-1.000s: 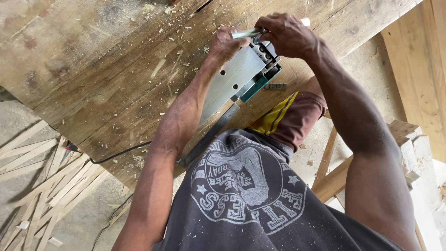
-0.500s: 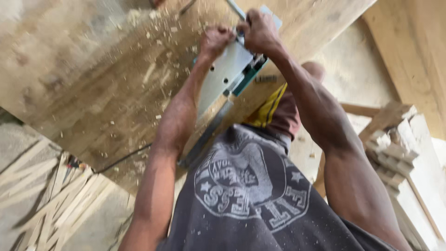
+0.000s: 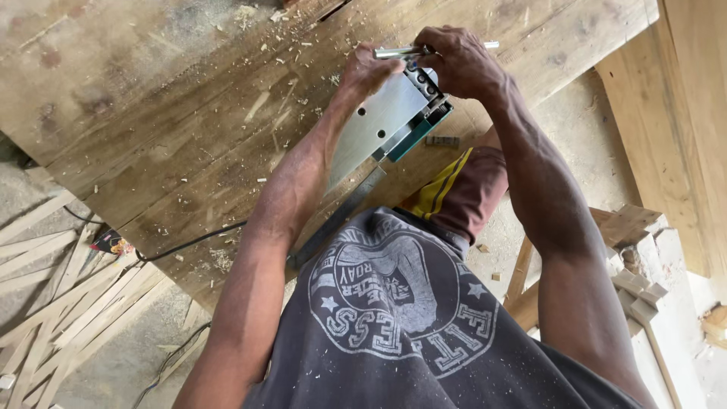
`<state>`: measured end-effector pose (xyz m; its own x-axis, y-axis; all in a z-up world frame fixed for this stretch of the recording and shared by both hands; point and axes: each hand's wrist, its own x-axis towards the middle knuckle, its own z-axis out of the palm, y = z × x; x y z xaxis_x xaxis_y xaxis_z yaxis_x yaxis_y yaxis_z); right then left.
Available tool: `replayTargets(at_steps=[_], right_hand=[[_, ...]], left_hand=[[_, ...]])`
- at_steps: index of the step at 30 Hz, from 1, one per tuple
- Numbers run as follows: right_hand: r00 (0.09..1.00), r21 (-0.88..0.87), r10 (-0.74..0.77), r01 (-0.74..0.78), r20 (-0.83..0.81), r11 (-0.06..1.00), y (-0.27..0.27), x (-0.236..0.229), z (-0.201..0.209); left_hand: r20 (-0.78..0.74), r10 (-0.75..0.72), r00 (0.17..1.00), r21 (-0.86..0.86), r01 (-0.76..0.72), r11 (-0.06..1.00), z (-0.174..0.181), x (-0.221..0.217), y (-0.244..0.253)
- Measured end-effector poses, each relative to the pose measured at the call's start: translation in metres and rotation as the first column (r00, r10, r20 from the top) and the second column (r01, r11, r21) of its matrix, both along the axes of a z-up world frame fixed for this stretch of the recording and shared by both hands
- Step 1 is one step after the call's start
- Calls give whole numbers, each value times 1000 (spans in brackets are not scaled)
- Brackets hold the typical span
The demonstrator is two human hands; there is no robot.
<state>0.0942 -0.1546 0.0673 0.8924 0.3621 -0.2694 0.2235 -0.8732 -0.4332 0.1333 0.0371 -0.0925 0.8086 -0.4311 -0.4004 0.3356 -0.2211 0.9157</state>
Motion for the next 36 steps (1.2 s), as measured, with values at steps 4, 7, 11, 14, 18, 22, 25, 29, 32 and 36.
replayTargets(at_steps=[4, 7, 11, 14, 18, 22, 25, 29, 32, 36], right_hand=[[990, -137, 142, -140, 0, 981, -11, 15, 2], [974, -193, 226, -219, 14, 957, -12, 20, 5], [917, -204, 367, -334, 154, 920, -10, 26, 8], [853, -228, 485, -442, 195, 868, -10, 31, 9], [946, -142, 325, -322, 0, 936, -10, 32, 7], [975, -41, 216, -218, -48, 975, -11, 30, 8], [989, 33, 147, -146, -23, 989, -13, 24, 4], [995, -18, 101, -101, 1, 995, -15, 15, -6], [997, -33, 81, -81, 1, 996, -18, 19, -9], [995, 67, 55, -60, 78, 996, -22, 10, -16]], left_hand=[[116, -60, 991, -54, 66, 996, 6, 4, -3], [22, -6, 1000, -98, 8, 995, 2, 6, -5], [68, -68, 995, 35, 66, 997, -2, 7, -4], [80, -75, 994, 32, 73, 997, 2, 9, -6], [87, -43, 995, -70, 49, 996, 11, 4, -1], [86, -64, 994, -10, 65, 998, 16, 7, -1], [-113, 46, 993, 130, -32, 991, 12, 8, -7], [-20, -90, 996, 86, 91, 992, 11, 2, -6], [174, -203, 964, -11, 208, 978, 19, 9, 0], [289, -215, 933, -139, 263, 955, 29, 6, 10]])
